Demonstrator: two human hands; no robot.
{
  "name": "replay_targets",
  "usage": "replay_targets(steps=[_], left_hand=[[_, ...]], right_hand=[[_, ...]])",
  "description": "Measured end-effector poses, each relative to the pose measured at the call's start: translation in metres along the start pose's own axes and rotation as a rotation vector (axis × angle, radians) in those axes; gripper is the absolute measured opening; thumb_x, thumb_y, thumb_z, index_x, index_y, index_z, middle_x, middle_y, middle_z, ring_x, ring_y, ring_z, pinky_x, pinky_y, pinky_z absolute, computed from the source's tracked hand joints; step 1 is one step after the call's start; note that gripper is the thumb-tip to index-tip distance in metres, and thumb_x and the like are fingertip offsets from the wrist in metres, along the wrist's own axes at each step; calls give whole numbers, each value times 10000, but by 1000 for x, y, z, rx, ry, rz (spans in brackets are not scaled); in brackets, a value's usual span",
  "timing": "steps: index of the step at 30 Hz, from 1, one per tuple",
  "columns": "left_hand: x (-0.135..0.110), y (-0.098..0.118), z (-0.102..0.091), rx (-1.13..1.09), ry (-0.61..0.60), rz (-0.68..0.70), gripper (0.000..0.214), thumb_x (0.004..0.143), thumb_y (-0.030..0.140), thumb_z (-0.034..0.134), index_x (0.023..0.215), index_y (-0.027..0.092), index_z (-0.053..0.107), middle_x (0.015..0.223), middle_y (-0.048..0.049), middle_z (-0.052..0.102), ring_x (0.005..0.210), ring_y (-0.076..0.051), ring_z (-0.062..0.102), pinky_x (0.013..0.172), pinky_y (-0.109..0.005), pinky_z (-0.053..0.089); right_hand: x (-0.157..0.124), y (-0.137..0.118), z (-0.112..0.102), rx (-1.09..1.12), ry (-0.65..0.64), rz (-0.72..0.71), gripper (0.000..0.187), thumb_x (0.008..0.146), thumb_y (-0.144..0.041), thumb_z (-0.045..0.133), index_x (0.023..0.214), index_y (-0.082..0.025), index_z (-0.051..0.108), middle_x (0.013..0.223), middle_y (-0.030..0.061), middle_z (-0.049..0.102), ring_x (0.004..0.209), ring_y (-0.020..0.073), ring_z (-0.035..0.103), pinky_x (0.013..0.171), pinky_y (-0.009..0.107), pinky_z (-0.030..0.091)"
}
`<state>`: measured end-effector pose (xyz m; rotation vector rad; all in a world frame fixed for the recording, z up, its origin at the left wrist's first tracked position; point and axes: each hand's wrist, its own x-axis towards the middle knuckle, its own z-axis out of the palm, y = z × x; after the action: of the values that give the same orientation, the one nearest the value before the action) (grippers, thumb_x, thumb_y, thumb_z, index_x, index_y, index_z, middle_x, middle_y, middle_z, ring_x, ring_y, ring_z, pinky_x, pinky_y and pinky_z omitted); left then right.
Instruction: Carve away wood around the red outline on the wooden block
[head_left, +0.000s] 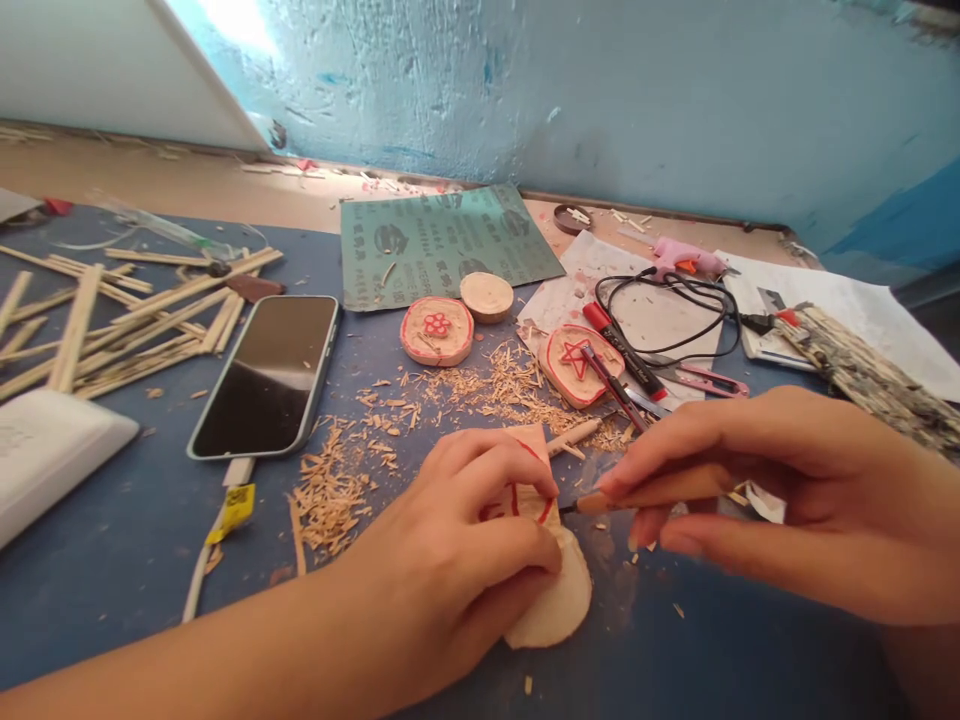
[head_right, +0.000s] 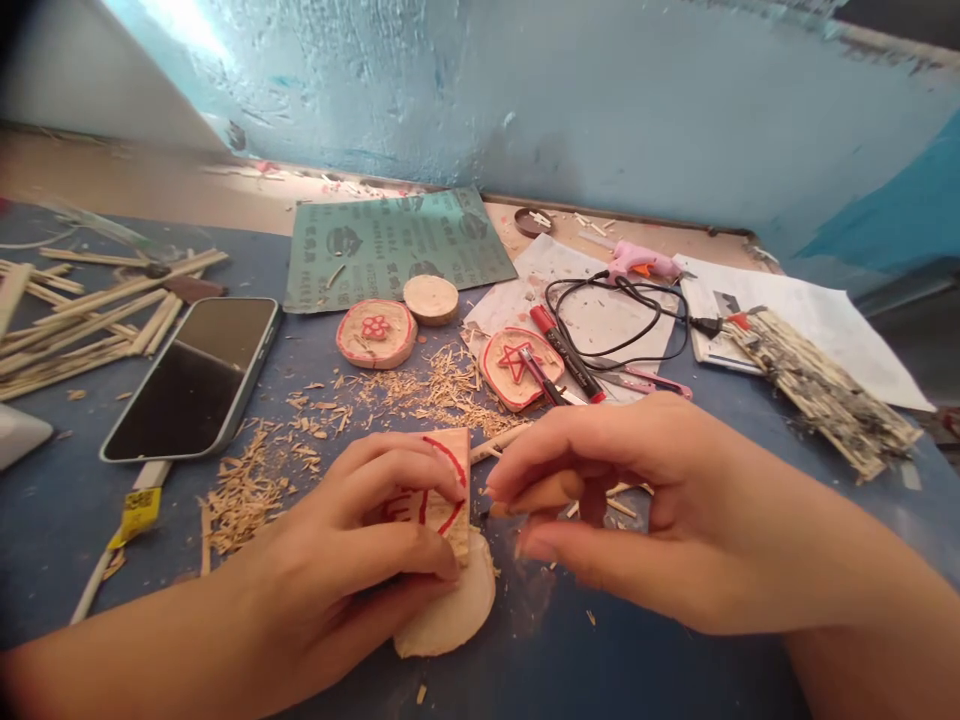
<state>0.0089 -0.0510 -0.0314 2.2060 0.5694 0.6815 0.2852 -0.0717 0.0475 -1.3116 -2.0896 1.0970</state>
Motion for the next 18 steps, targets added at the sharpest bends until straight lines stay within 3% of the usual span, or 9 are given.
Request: replay_targets(steps=[3, 7, 11, 18], left_hand=[[1, 1, -1, -9, -6, -36, 215, 979, 96, 622, 1029, 273, 731, 1184, -62, 654, 1236, -230, 548, 1113, -428, 480], [2, 2, 0, 16, 5, -51, 227, 975, 77, 601, 1033, 265, 715, 1200, -76, 642, 1254, -256, 544, 1090, -451, 500], [1, 3, 1, 40, 16, -33, 266, 979, 42, 581, 1076, 258, 702, 1153, -77, 634, 1228, -260, 534, 1077, -461, 492], [3, 2, -2, 45, -80, -98, 169, 1020, 95, 534, 998, 231, 632, 1121, -71, 610, 1188, -238, 504, 1046, -435, 480]], right_hand=[[-1, 5, 3, 155, -47, -27, 301, 932, -129, 771, 1208, -247, 749, 853, -26, 827, 723, 139, 794, 670, 199, 640], [-3, 1, 8, 238, 57, -96, 236, 918, -116, 786, 1120, -237, 772, 811, -7, 812, 671, 148, 772, 635, 229, 629], [-3, -1, 13, 277, 153, -111, 188, 905, -163, 823, 1063, -259, 790, 781, -3, 794, 755, 194, 789, 688, 278, 651], [1, 1, 17, 285, 102, -165, 173, 927, -132, 793, 1080, -211, 774, 889, 41, 827, 799, 198, 809, 750, 285, 668]])
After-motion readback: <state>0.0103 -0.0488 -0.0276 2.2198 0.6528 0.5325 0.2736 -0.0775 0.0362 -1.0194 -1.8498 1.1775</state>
